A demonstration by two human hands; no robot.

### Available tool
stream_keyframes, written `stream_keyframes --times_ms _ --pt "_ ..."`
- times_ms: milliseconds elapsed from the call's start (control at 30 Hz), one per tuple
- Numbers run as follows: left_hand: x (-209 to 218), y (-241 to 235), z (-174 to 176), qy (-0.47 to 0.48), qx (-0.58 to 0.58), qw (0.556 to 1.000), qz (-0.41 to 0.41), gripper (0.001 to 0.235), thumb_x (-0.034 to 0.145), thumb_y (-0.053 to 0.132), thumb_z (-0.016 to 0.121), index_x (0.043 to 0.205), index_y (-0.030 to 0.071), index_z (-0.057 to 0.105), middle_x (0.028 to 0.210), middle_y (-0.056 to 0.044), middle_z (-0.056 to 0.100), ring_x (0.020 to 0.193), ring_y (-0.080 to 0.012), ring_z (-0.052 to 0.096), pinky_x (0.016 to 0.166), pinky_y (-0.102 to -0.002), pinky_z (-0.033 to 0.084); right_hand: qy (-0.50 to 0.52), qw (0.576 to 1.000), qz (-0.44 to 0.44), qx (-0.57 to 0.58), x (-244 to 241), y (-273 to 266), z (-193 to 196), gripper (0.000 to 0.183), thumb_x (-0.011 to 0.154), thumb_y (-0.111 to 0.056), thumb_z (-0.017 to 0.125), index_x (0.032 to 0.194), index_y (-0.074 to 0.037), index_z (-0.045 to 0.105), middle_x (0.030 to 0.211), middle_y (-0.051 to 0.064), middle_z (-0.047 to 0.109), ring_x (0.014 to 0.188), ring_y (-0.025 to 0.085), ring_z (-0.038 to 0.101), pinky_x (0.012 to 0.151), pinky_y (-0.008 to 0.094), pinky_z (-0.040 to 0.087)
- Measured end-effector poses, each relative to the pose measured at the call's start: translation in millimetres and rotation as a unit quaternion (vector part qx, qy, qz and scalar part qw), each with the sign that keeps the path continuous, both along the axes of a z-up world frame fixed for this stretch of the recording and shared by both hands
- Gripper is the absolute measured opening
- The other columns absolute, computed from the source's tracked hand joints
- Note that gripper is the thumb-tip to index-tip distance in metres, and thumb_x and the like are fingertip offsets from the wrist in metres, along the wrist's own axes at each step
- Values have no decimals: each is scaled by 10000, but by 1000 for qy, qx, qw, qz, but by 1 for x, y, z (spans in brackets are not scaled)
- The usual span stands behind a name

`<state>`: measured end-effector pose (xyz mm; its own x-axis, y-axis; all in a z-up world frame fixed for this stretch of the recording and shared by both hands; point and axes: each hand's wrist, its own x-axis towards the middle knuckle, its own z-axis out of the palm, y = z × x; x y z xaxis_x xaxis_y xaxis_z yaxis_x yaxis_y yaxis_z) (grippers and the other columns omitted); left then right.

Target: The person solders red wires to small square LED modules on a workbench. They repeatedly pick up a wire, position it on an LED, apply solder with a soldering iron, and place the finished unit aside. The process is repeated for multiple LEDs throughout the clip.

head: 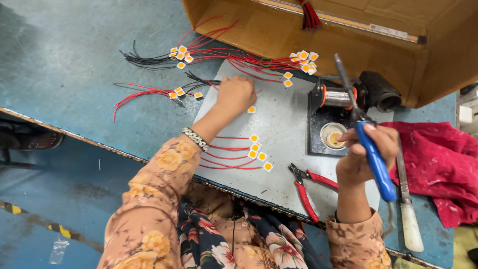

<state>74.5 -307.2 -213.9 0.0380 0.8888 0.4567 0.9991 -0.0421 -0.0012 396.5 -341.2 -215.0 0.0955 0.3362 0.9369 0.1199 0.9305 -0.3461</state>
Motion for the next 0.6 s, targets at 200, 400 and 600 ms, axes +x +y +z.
stream_keyframes --times_ms 200,400,600 --pt "19 -44 46 -238 -32 951 -193 138 933 205 685 989 86 641 939 -93 689 795 -279 695 689 -410 540 149 988 -26 10 38 4 7 518 1119 -510 539 1333 -45 462 1111 133 505 650 232 606 496 323 549" --pt "108 -62 47 -198 -37 925 -323 129 925 203 710 970 108 634 953 -81 612 840 -290 667 704 -425 540 192 980 -43 -29 49 8 11 532 1139 -513 529 1334 -25 449 1179 147 488 665 250 616 517 344 573" --pt "152 -41 37 -133 8 929 -346 134 893 177 714 950 92 627 973 -75 561 898 -265 652 681 -417 539 188 981 -22 -49 47 8 3 516 1139 -504 550 1295 -19 468 1109 144 510 648 260 604 496 336 564"
